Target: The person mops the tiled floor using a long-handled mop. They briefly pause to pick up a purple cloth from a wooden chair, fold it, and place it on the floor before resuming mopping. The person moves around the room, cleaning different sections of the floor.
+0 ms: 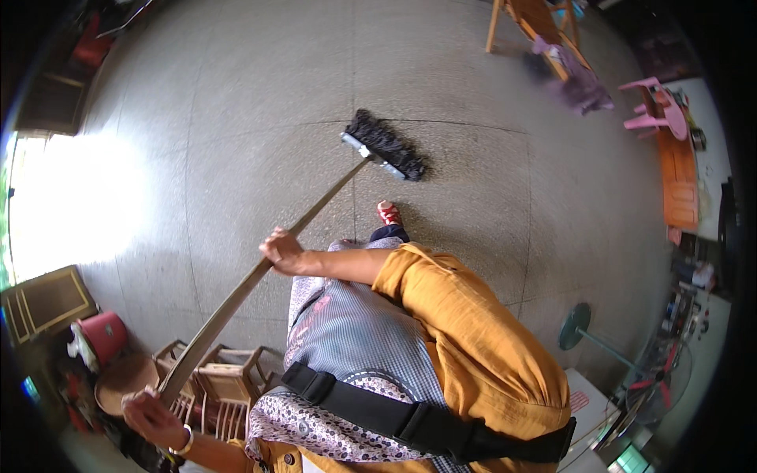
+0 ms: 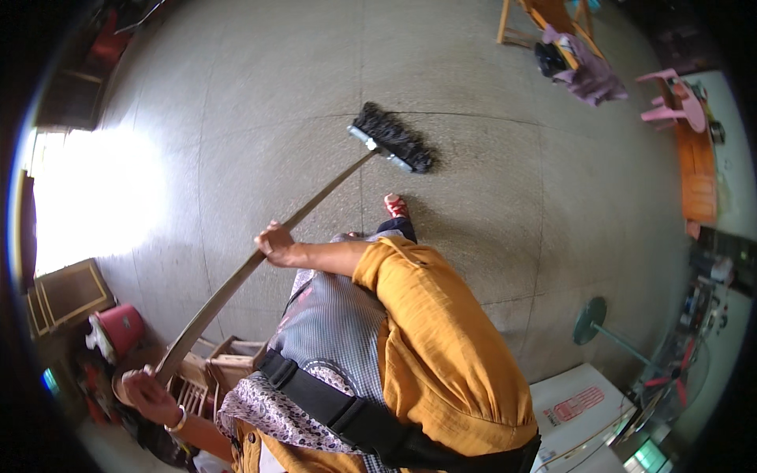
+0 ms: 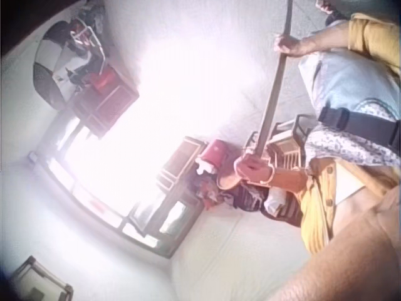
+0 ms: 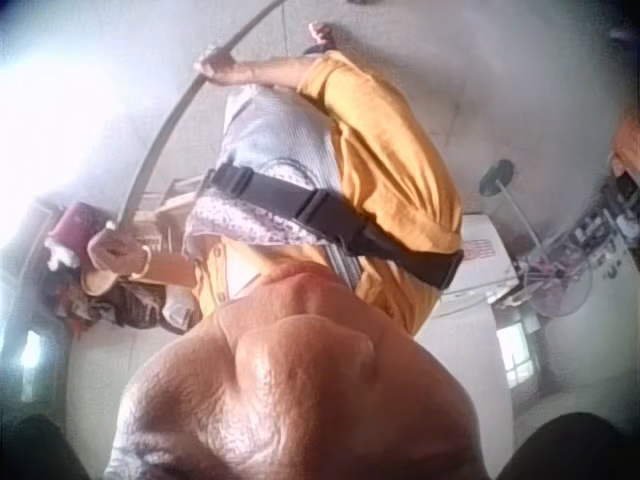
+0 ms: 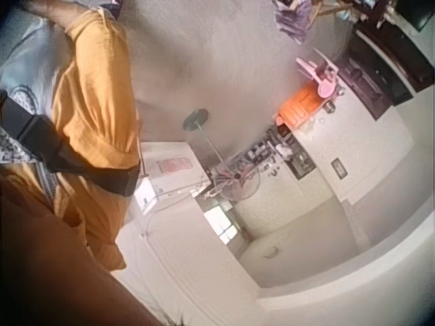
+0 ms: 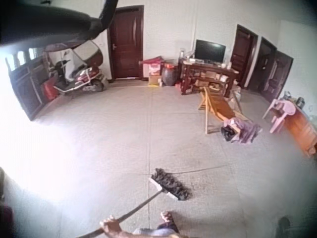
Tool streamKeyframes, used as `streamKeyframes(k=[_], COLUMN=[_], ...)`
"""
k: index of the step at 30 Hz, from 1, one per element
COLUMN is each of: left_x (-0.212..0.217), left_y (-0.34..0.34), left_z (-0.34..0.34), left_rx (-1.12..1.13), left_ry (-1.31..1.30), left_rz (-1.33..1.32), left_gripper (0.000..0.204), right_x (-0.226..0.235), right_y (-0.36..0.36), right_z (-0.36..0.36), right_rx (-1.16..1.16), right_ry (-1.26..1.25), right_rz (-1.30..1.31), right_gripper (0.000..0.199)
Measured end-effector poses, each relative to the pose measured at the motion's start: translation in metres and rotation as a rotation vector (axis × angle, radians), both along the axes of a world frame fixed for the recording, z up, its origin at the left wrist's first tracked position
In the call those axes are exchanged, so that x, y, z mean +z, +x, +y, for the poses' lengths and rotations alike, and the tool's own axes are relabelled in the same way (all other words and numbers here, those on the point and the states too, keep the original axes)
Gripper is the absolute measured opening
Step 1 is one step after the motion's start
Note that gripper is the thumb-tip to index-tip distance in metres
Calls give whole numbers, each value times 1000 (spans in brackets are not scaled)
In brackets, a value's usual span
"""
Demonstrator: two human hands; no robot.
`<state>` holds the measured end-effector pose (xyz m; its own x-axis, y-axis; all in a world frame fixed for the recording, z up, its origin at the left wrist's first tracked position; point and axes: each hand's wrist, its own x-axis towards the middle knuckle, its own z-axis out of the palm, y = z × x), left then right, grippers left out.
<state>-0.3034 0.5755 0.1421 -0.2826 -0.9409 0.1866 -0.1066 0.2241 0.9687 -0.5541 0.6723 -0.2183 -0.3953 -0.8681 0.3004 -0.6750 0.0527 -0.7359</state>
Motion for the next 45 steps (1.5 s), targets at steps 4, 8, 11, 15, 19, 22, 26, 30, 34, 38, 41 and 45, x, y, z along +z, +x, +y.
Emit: streamKeyframes(k=[4, 8, 11, 15, 19, 22, 26, 30, 34, 38, 41, 45], left_x=[32, 51, 59, 47, 9, -18, -73, -131, -176, -194, -228, -218], left_y=[73, 68, -10, -11, -46, -85, -154, -268, -337, -364, -342, -284], left_z=[23, 53, 77, 78, 77, 74, 73, 63, 75, 91, 112, 101], left_rx=[3, -160, -35, -195, -284, -403, -479, -562, -479, -639, -702, -691], left_ry=[-183, -250, -299, -196, 42, 99, -1, 67, 239, 733, 637, 537], left_rz=[-145, -671, -763, -717, -602, -600, -509, -324, -451, -682, -572, -685], left_gripper=[40, 52, 30, 37, 52, 56, 49, 35, 31, 37, 43, 41], right_x=[44, 67, 75, 56, -7, -44, -49, -71, -81, -127, -119, -127], right_y=[47, 61, 49, 25, -26, -84, -199, -323, -396, -426, -411, -355], right_z=[-46, -56, -48, -39, -26, -16, 13, 54, 88, 124, 137, 121], right_rx=[483, 715, 716, 751, 583, 481, 364, 54, -93, -124, -74, -36], right_ry=[239, 367, 423, 407, 363, 356, 442, 409, 274, 423, 467, 386], right_rz=[88, 67, 58, 75, 201, 285, 225, 327, -24, 202, 307, 300], right_gripper=[25, 34, 28, 32, 42, 42, 21, 2, 24, 17, 8, 18])
